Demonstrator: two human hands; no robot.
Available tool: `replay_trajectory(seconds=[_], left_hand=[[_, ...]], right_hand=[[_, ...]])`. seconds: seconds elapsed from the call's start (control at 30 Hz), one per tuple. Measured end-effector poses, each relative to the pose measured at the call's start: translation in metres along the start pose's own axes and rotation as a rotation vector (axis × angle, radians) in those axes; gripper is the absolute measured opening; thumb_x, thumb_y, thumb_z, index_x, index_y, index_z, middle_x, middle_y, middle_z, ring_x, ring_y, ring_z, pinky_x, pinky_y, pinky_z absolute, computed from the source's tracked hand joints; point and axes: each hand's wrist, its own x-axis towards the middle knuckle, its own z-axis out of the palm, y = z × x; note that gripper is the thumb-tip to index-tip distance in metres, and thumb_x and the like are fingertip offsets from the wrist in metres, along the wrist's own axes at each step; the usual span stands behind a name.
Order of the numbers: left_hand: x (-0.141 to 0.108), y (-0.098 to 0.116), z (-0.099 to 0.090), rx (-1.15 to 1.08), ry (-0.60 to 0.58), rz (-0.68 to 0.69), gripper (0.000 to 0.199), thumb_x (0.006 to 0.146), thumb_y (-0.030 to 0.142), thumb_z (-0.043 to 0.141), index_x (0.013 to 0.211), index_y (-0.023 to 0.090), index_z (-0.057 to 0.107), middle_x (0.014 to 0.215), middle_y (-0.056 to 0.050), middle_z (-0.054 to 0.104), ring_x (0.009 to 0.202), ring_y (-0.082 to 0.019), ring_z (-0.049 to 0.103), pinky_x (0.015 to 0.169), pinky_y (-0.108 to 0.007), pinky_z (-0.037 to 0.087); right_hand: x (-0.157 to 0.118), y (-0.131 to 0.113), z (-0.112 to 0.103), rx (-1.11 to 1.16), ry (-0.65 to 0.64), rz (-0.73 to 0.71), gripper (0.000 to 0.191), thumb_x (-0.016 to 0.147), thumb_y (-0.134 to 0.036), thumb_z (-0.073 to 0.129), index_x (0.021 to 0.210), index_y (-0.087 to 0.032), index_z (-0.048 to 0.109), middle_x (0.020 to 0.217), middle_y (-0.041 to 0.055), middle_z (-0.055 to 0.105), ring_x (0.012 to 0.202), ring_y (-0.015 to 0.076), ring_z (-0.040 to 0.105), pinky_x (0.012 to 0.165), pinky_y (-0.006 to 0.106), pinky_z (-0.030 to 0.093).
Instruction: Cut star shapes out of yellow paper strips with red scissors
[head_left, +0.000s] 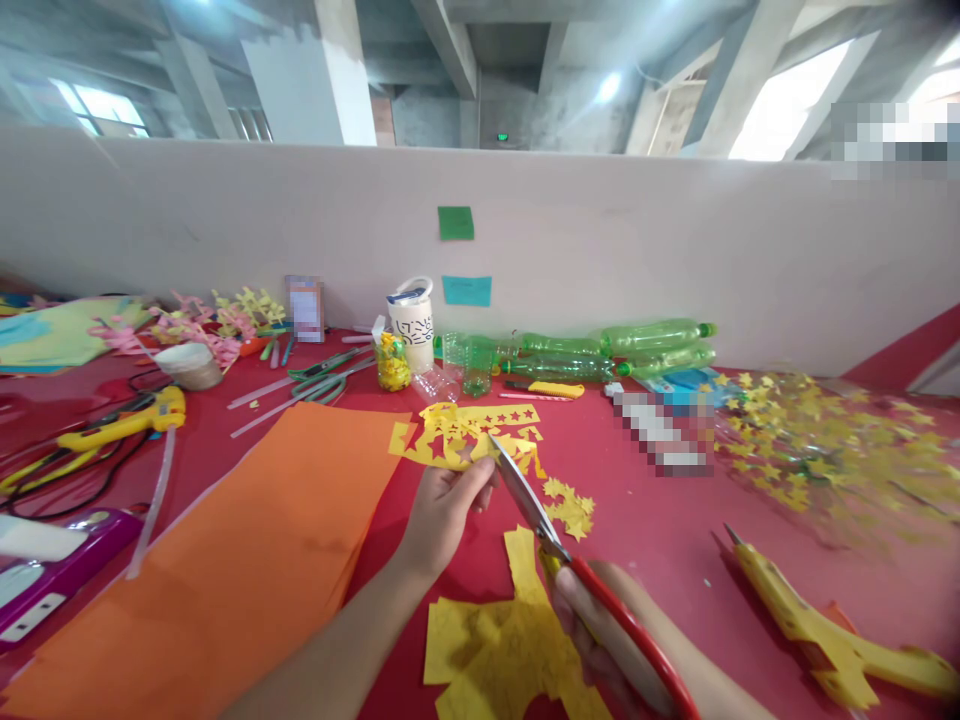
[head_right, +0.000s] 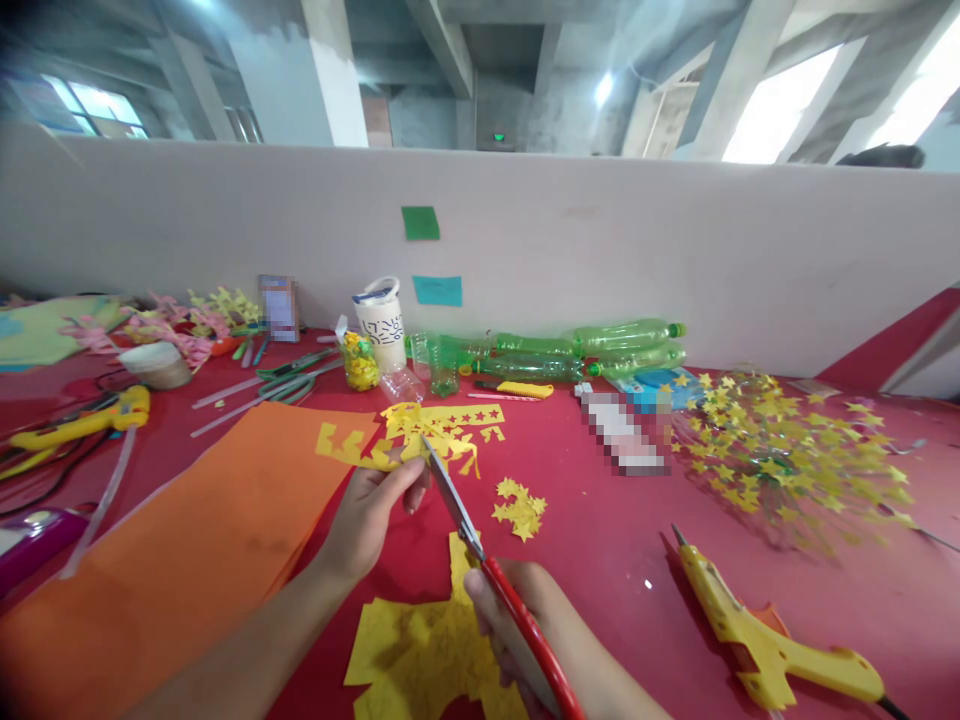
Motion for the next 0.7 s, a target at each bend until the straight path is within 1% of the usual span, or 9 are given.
replay_trajectory(seconds=[0.2,0.3,0.43,0.6,0.7], left_hand=[[0.000,-0.002,-0.001,-0.034,0.008,-0.009,0.035,0.085,0.037,0.053,0.056,0.016,0.057,0.050,0.002,0.049,0.053,-0.011,0.047,0.056,-0.023,0.036],[0.002,-0.005,-0.001,-0.066,0.030,-0.022,0.034,0.083,0.037,0.055,0.056,0.016,0.059,0.049,0.001,0.050,0.052,-0.011,0.047,0.055,-0.023,0.036],[0.005,-0.007,-0.003,-0.136,0.078,-0.029,0.027,0.081,0.034,0.058,0.060,0.016,0.061,0.052,0.001,0.053,0.052,-0.010,0.046,0.054,-0.023,0.036],[0.009,-0.004,-0.007,-0.174,0.111,-0.017,0.024,0.081,0.031,0.058,0.062,0.017,0.059,0.054,0.002,0.053,0.053,-0.009,0.045,0.054,-0.022,0.035],[0.011,0.000,-0.009,-0.169,0.128,-0.019,0.027,0.081,0.033,0.058,0.060,0.017,0.054,0.051,0.004,0.048,0.051,-0.008,0.042,0.052,-0.021,0.033]], right_hand=[[-0.002,-0.009,-0.002,-0.040,-0.006,0.000,0.057,0.076,-0.074,0.045,0.065,-0.019,0.043,0.045,-0.0082,0.035,0.038,0.0053,0.035,0.041,0.018,0.034],[-0.003,-0.013,-0.004,-0.042,-0.023,-0.029,0.056,0.077,-0.074,0.046,0.064,-0.019,0.042,0.045,-0.0084,0.033,0.039,0.0051,0.032,0.041,0.019,0.033],[-0.004,-0.014,-0.005,-0.052,-0.013,0.010,0.056,0.077,-0.074,0.045,0.064,-0.020,0.041,0.046,-0.0084,0.032,0.039,0.0050,0.030,0.039,0.018,0.028],[-0.004,-0.017,-0.005,-0.027,-0.017,0.010,0.056,0.072,-0.074,0.052,0.062,-0.020,0.040,0.047,-0.0089,0.028,0.041,0.0050,0.026,0.039,0.019,0.025],[-0.004,-0.016,-0.005,-0.021,-0.010,0.002,0.056,0.069,-0.074,0.055,0.061,-0.020,0.041,0.047,-0.0080,0.029,0.042,0.0063,0.029,0.040,0.020,0.026]])
